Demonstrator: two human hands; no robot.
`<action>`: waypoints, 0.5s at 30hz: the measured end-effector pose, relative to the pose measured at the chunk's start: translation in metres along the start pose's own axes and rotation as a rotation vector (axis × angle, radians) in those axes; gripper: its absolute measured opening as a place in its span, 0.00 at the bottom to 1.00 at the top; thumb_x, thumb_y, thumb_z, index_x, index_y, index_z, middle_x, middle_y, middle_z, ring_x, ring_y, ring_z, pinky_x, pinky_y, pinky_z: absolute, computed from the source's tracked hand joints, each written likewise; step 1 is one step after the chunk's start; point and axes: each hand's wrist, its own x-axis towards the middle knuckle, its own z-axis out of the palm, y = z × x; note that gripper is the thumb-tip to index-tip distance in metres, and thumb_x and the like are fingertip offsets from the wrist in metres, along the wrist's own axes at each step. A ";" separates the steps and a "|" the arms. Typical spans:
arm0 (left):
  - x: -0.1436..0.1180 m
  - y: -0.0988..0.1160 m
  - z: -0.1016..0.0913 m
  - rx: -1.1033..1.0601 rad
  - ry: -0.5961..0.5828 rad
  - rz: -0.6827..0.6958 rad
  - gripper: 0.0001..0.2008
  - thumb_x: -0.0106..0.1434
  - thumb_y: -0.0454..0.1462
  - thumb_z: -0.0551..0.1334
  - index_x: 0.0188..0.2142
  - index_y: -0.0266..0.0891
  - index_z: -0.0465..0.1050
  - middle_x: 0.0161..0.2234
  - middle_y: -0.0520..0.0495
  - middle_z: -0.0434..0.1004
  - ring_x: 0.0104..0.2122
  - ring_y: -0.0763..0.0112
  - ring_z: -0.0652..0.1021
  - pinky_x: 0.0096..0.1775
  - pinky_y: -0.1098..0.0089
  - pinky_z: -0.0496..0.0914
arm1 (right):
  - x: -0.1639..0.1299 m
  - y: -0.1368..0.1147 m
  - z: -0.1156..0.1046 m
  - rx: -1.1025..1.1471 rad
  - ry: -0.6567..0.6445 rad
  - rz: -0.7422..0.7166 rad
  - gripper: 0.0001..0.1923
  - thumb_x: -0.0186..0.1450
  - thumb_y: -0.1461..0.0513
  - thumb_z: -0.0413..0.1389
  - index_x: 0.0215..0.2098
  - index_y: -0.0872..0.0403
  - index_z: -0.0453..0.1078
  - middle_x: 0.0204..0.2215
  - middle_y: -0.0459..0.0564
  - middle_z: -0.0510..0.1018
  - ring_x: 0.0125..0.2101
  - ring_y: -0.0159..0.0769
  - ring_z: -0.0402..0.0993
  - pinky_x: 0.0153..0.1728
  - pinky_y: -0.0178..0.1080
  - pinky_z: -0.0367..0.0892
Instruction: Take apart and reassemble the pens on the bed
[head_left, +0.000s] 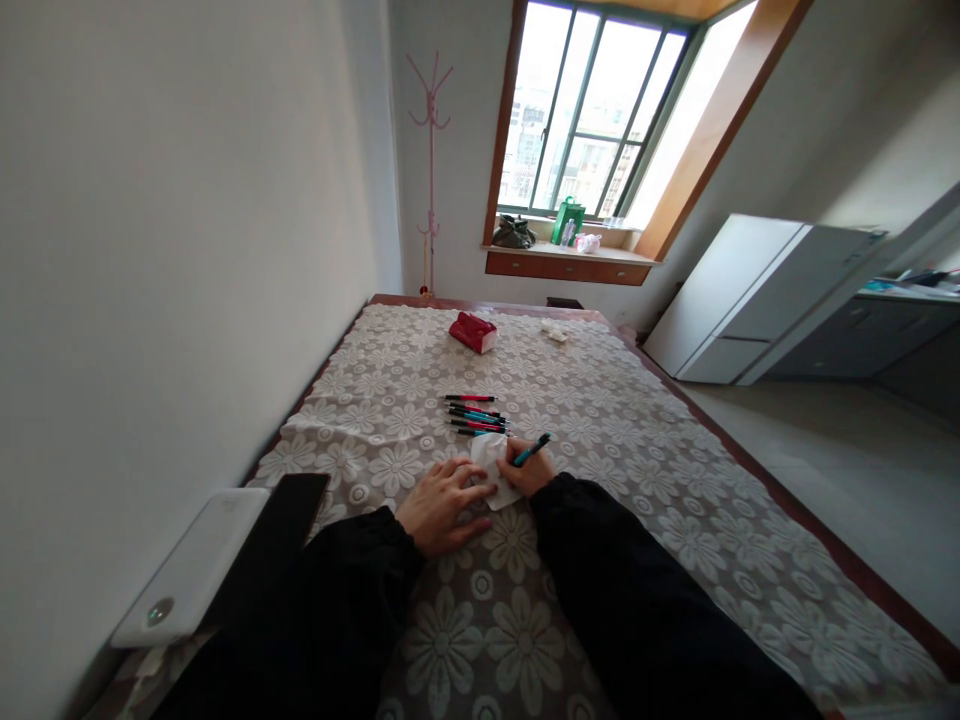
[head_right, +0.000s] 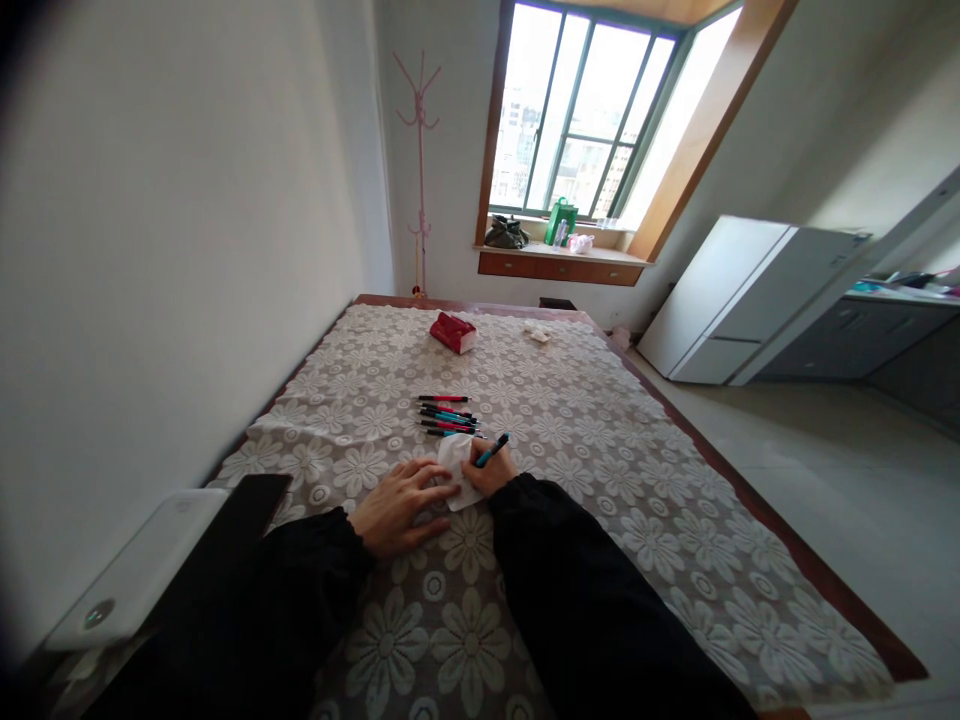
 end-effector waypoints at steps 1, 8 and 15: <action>0.000 0.000 0.000 0.002 -0.003 -0.001 0.23 0.63 0.50 0.57 0.56 0.51 0.66 0.55 0.47 0.66 0.57 0.55 0.62 0.54 0.54 0.61 | 0.000 -0.002 -0.001 0.016 0.003 0.008 0.13 0.51 0.62 0.56 0.17 0.52 0.53 0.10 0.38 0.61 0.13 0.25 0.58 0.15 0.29 0.52; 0.001 0.000 0.000 0.010 -0.010 0.005 0.24 0.63 0.50 0.57 0.57 0.52 0.65 0.55 0.46 0.67 0.57 0.54 0.62 0.54 0.55 0.62 | -0.002 -0.006 -0.005 0.176 -0.053 0.067 0.13 0.60 0.51 0.54 0.28 0.52 0.63 0.13 0.39 0.67 0.12 0.26 0.58 0.14 0.29 0.55; 0.000 -0.001 0.001 0.017 -0.006 0.010 0.23 0.63 0.49 0.57 0.57 0.53 0.66 0.56 0.47 0.66 0.58 0.54 0.62 0.54 0.54 0.62 | -0.003 -0.008 -0.007 0.207 -0.121 0.040 0.12 0.57 0.53 0.58 0.26 0.53 0.64 0.15 0.40 0.70 0.14 0.27 0.64 0.17 0.30 0.58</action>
